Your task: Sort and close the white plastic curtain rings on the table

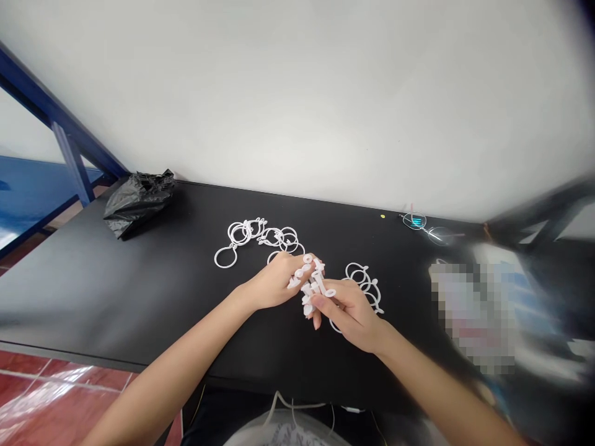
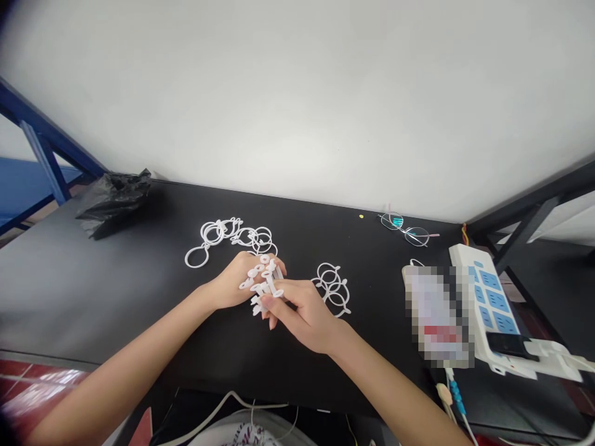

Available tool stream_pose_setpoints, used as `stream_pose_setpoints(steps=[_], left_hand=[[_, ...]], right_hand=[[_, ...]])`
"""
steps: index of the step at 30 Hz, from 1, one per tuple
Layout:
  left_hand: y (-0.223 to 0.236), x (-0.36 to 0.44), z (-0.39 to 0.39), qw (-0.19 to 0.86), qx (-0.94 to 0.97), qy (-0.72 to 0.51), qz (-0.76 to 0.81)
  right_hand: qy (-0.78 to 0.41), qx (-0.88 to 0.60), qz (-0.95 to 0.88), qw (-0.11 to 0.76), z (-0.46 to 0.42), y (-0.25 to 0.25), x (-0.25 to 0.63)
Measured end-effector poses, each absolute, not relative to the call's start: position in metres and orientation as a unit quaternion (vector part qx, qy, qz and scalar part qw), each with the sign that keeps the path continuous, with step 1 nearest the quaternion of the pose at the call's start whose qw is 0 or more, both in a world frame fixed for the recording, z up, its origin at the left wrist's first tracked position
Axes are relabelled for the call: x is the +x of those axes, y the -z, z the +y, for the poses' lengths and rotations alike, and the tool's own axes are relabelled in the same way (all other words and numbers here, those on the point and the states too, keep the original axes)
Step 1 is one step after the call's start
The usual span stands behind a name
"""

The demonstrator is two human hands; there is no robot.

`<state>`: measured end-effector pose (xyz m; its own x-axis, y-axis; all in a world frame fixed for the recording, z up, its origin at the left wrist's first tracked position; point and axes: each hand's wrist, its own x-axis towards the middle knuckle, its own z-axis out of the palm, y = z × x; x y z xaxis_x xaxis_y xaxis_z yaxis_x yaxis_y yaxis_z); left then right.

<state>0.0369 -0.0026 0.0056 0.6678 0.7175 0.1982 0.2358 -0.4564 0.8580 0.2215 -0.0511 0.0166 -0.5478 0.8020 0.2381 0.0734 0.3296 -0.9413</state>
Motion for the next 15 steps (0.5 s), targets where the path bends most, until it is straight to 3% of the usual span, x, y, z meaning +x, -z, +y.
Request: stream_pose_setpoints(steps=[7,15], left_hand=[[-0.002,0.039,-0.002,0.438,0.786,-0.323,0.293],[-0.016,0.036,0.001,0.574,0.701,-0.286,0.31]], right_hand=[[-0.629,-0.331,-0.62,0.332,-0.045,-0.011,0.224],[-0.745,-0.304,-0.509,0.306,-0.024,-0.029,0.234]])
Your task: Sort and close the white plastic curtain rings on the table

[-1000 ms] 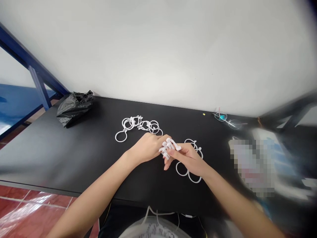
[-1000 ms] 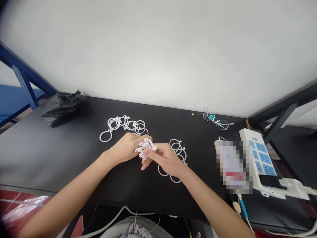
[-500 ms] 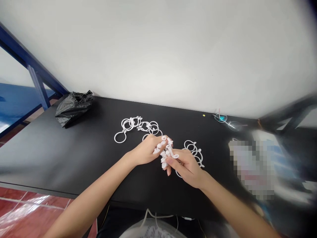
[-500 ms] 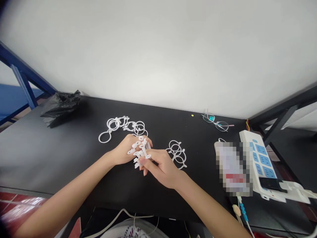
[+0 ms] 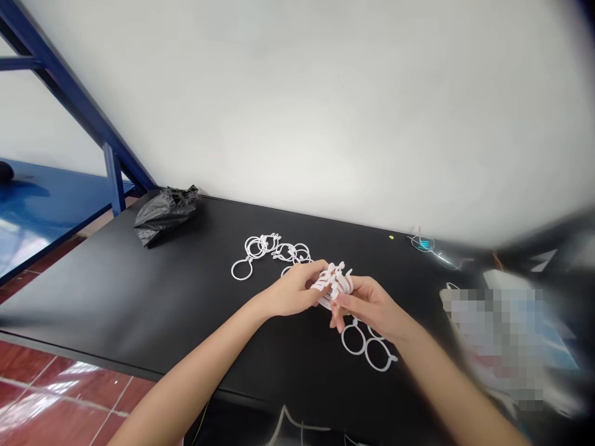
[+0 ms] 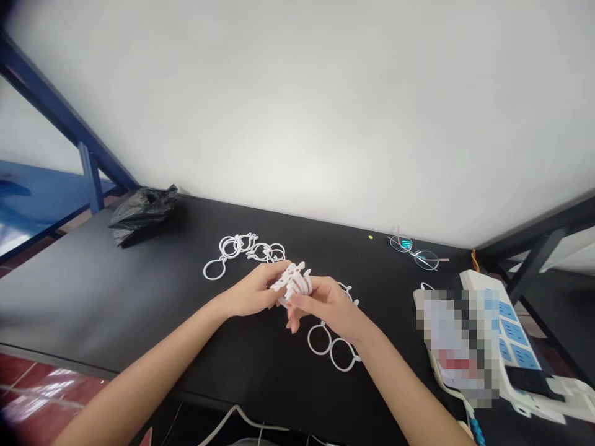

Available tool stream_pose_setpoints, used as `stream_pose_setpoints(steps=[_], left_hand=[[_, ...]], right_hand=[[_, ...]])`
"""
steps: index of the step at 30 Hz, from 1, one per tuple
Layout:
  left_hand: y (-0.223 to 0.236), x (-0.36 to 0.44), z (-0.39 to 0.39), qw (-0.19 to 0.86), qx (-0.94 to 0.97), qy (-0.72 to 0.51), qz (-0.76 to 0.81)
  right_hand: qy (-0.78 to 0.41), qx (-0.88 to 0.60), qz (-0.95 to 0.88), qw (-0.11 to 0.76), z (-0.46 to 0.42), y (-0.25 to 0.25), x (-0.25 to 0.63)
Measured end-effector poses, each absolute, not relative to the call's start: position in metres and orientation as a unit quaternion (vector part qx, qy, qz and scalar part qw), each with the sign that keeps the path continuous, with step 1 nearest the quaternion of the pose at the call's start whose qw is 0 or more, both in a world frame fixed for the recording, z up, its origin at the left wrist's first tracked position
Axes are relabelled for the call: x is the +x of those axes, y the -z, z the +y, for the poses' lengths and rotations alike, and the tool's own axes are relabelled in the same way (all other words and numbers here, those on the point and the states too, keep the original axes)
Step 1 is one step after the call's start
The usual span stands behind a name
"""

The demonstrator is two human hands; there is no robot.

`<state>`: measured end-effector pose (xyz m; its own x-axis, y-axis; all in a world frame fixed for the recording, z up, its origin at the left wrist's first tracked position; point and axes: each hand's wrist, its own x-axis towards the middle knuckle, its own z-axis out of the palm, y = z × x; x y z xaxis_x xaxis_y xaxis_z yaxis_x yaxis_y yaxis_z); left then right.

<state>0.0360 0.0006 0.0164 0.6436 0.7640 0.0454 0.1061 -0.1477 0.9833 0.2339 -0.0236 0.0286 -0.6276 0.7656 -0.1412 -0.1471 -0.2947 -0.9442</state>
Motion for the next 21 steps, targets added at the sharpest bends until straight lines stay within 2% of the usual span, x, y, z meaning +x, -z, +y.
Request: stream_pose_setpoints(steps=[3,6,8,12,16,21], left_hand=[[-0.031,0.027,0.002,0.632,0.686,-0.178,0.314],[-0.04,0.021,0.002,0.666,0.699,0.008,0.262],[-0.039,0.024,0.0,0.674,0.703,0.088,0.209],[-0.025,0.035,-0.002,0.675,0.708,0.114,0.174],[-0.017,0.04,-0.002,0.677,0.703,0.121,0.182],[-0.022,0.04,-0.001,0.681,0.691,0.121,0.209]], right_hand=[[-0.738,-0.333,-0.499,0.308,-0.007,-0.041,0.239],[-0.648,-0.411,-0.538,0.35,0.015,-0.049,0.236],[-0.593,-0.443,-0.583,0.336,0.028,-0.048,0.226],[-0.478,-0.432,-0.722,0.253,0.039,-0.034,0.187],[-0.27,-0.374,-0.864,0.2,0.039,-0.02,0.152],[-0.248,-0.341,-0.891,0.166,0.043,-0.019,0.142]])
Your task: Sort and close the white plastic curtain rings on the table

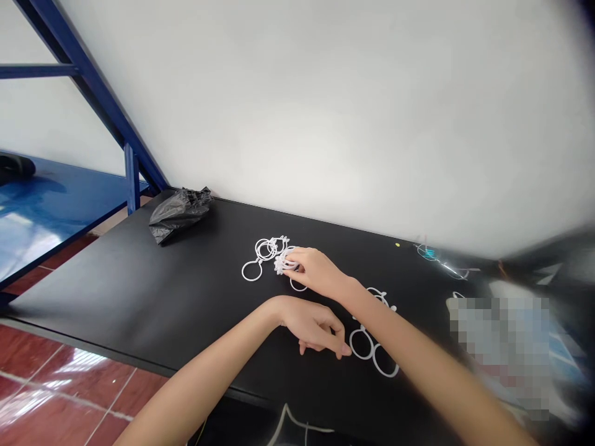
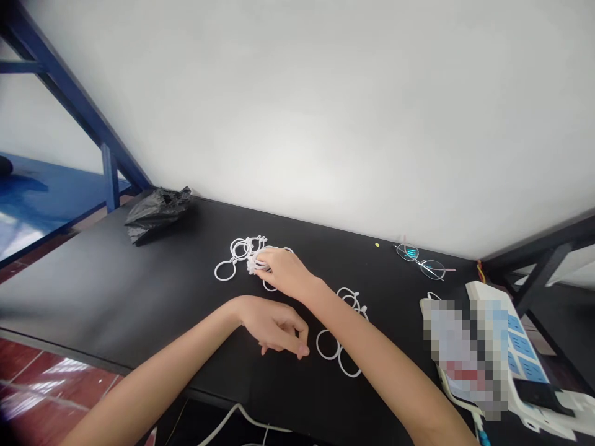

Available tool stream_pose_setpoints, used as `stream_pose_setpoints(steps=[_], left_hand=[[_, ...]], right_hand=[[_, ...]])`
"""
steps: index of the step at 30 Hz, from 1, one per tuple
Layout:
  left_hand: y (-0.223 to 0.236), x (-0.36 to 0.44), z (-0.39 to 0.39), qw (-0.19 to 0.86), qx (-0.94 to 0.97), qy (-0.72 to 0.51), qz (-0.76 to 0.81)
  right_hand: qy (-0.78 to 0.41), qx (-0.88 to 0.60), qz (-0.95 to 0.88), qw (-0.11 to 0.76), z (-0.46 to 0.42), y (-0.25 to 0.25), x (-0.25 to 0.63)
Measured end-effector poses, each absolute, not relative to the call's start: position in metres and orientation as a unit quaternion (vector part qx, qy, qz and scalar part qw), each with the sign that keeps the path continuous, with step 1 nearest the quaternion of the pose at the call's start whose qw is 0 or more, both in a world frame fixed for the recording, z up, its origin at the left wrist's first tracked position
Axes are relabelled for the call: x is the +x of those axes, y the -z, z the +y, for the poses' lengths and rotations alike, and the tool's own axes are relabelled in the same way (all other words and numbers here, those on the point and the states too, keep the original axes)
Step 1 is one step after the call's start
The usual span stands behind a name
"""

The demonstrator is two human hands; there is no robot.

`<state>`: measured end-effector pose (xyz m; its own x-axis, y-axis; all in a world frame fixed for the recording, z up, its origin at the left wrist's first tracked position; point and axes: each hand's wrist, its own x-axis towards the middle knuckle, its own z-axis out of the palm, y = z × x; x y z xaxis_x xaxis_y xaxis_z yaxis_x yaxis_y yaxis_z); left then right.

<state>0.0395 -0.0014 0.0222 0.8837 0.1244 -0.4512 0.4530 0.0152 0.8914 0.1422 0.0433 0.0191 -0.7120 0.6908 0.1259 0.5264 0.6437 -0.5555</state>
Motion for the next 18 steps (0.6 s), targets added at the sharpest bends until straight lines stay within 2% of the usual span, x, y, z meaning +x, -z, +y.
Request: stream_pose_setpoints(steps=[7,11,15,18], left_hand=[[-0.021,0.038,-0.001,0.684,0.676,0.014,0.272],[-0.012,0.04,0.0,0.654,0.678,-0.053,0.33],[0.0,0.045,-0.001,0.626,0.684,-0.093,0.362],[0.005,0.044,-0.001,0.61,0.678,-0.12,0.393]], right_hand=[[-0.301,-0.399,-0.845,0.19,0.038,-0.038,0.179],[-0.282,-0.469,-0.809,0.212,0.02,-0.051,0.231],[-0.268,-0.594,-0.752,0.105,-0.008,-0.049,0.299],[-0.243,-0.653,-0.714,0.062,-0.036,-0.035,0.338]])
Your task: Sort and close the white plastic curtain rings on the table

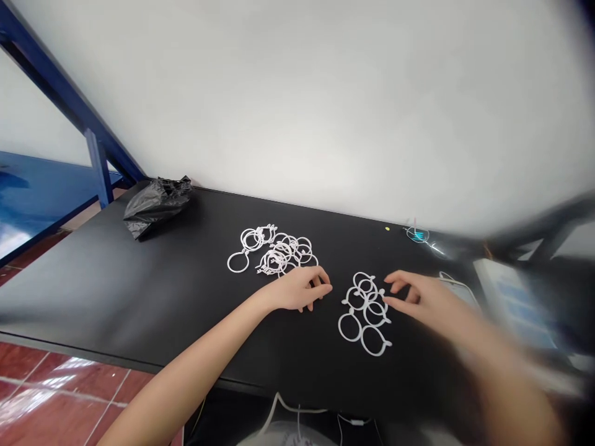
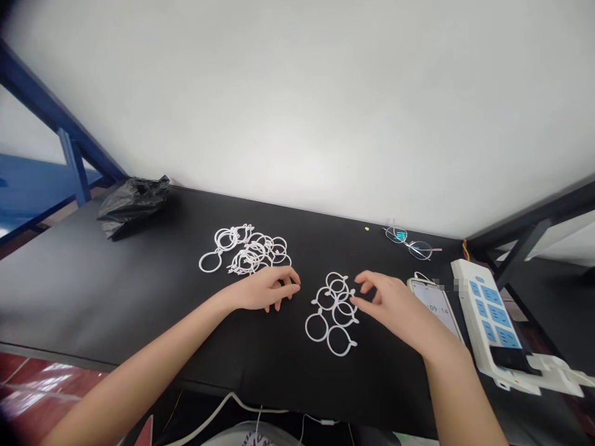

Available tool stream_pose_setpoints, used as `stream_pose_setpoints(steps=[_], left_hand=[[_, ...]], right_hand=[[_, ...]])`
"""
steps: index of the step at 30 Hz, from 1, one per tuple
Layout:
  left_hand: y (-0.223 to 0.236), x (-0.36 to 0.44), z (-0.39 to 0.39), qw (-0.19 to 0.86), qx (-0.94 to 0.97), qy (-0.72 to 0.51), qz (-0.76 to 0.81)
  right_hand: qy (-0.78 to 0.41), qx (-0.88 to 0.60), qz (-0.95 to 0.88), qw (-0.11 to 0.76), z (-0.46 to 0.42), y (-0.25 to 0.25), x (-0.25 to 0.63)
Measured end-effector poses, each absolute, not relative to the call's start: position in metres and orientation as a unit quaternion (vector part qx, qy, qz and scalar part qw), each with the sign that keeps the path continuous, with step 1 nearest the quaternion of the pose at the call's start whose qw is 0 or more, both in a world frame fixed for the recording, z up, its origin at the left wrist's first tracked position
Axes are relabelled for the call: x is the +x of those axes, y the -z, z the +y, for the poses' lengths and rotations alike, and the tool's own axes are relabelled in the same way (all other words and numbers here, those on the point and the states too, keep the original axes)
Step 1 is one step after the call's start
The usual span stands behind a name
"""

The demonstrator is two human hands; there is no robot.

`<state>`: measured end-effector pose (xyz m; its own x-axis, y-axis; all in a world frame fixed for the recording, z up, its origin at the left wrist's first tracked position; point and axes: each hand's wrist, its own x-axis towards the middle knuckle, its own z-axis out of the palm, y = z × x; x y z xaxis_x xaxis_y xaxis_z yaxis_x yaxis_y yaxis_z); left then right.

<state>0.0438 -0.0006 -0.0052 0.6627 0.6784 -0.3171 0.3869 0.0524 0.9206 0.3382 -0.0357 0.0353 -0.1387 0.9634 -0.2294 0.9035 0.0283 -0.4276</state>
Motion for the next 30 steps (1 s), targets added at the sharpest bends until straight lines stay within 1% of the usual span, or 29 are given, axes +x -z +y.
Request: stream_pose_setpoints(steps=[2,4,6,9,12,13,15,18,20,22,25,28,30], left_hand=[[0.005,0.037,0.003,0.584,0.681,-0.121,0.426],[0.002,0.028,0.008,0.561,0.683,-0.1,0.457],[-0.004,0.02,0.013,0.564,0.676,-0.072,0.469],[-0.01,0.017,0.014,0.57,0.681,-0.067,0.454],[-0.009,0.03,0.008,0.556,0.716,-0.116,0.406],[-0.007,0.036,0.006,0.536,0.733,-0.137,0.396],[-0.001,0.049,0.002,0.465,0.77,-0.164,0.406],[0.007,0.062,-0.002,0.351,0.817,-0.149,0.433],[0.009,0.065,-0.002,0.309,0.836,-0.13,0.435],[0.006,0.063,-0.001,0.29,0.846,-0.125,0.429],[-0.005,0.058,0.005,0.28,0.856,-0.15,0.408],[-0.014,0.059,0.016,0.261,0.864,-0.178,0.392],[-0.017,0.065,0.024,0.248,0.871,-0.161,0.393]], right_hand=[[-0.239,-0.675,-0.696,0.056,-0.053,-0.025,0.349],[-0.277,-0.666,-0.691,0.049,-0.065,-0.017,0.348],[-0.305,-0.648,-0.696,0.051,-0.069,-0.011,0.338],[-0.302,-0.625,-0.716,0.073,-0.062,-0.005,0.318],[-0.308,-0.602,-0.731,0.087,-0.046,-0.004,0.302],[-0.314,-0.596,-0.734,0.089,-0.04,-0.004,0.298],[-0.332,-0.584,-0.735,0.094,-0.03,-0.006,0.294],[-0.359,-0.573,-0.728,0.112,-0.02,-0.01,0.29],[-0.369,-0.574,-0.721,0.124,-0.017,-0.012,0.29],[-0.377,-0.574,-0.714,0.133,-0.015,-0.014,0.291],[-0.382,-0.573,-0.71,0.15,-0.014,-0.016,0.295],[-0.36,-0.582,-0.707,0.176,-0.014,-0.016,0.297],[-0.348,-0.583,-0.712,0.176,-0.014,-0.015,0.295]])
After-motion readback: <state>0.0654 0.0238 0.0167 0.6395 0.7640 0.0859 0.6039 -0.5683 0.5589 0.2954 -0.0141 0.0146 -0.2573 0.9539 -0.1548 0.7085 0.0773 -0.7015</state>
